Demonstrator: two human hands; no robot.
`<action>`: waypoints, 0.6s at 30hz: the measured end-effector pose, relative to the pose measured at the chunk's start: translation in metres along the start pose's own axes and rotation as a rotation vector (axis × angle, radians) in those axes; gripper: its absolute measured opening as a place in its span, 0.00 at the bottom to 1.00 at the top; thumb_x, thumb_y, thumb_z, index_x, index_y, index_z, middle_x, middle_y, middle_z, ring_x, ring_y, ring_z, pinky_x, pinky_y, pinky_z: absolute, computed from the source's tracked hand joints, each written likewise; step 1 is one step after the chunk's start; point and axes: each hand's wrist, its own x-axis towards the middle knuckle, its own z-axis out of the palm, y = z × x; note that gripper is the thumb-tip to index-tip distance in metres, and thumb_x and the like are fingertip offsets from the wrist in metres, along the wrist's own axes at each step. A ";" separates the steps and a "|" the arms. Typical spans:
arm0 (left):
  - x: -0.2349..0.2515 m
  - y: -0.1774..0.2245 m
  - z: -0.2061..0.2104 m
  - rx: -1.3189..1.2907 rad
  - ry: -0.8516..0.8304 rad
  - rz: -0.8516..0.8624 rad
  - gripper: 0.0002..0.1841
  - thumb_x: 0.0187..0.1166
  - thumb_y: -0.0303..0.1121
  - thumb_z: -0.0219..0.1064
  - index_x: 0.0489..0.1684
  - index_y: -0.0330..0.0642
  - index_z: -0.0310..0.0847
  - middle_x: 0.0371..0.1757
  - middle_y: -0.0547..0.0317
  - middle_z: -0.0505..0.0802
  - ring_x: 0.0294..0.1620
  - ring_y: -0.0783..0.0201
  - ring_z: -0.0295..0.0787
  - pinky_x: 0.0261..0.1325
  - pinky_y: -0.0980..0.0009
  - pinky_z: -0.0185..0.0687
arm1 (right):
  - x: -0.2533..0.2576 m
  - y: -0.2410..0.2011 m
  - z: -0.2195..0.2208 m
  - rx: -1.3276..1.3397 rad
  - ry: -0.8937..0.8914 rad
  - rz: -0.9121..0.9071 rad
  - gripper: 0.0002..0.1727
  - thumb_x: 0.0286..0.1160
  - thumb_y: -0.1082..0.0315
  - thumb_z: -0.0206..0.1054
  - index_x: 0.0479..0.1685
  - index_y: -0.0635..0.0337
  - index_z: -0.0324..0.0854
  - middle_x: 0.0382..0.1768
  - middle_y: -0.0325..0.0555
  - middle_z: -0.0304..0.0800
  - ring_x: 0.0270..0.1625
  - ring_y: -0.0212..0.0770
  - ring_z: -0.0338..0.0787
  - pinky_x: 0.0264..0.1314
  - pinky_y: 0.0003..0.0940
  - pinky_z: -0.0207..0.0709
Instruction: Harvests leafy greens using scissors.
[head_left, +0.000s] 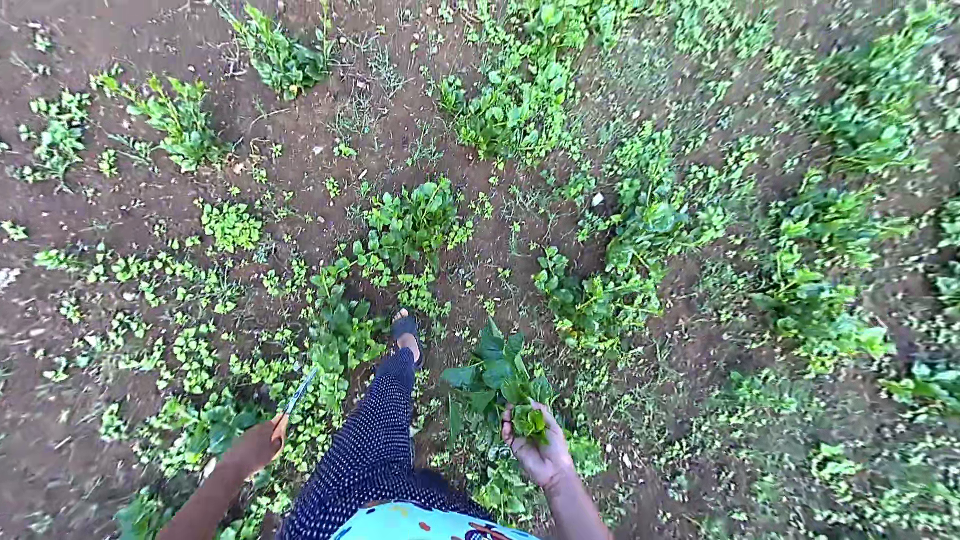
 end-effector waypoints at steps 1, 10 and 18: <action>0.008 0.016 -0.020 -0.018 0.001 -0.002 0.26 0.88 0.40 0.61 0.76 0.29 0.74 0.70 0.27 0.85 0.74 0.32 0.81 0.76 0.34 0.72 | 0.008 -0.012 0.018 -0.024 0.021 0.001 0.20 0.92 0.54 0.42 0.44 0.57 0.75 0.29 0.48 0.89 0.24 0.41 0.90 0.23 0.33 0.86; 0.030 0.164 -0.227 -0.182 0.153 0.076 0.30 0.88 0.35 0.61 0.87 0.31 0.62 0.74 0.23 0.80 0.76 0.27 0.77 0.77 0.32 0.69 | 0.059 -0.093 0.165 -0.215 -0.009 -0.001 0.15 0.91 0.60 0.43 0.47 0.57 0.74 0.30 0.47 0.89 0.26 0.39 0.90 0.26 0.33 0.86; 0.185 0.190 -0.250 -0.434 0.328 -0.032 0.30 0.89 0.36 0.58 0.91 0.45 0.61 0.80 0.35 0.80 0.76 0.31 0.79 0.75 0.30 0.70 | 0.177 -0.109 0.222 -0.524 -0.149 0.070 0.18 0.86 0.61 0.44 0.41 0.54 0.81 0.32 0.42 0.94 0.31 0.36 0.94 0.32 0.31 0.90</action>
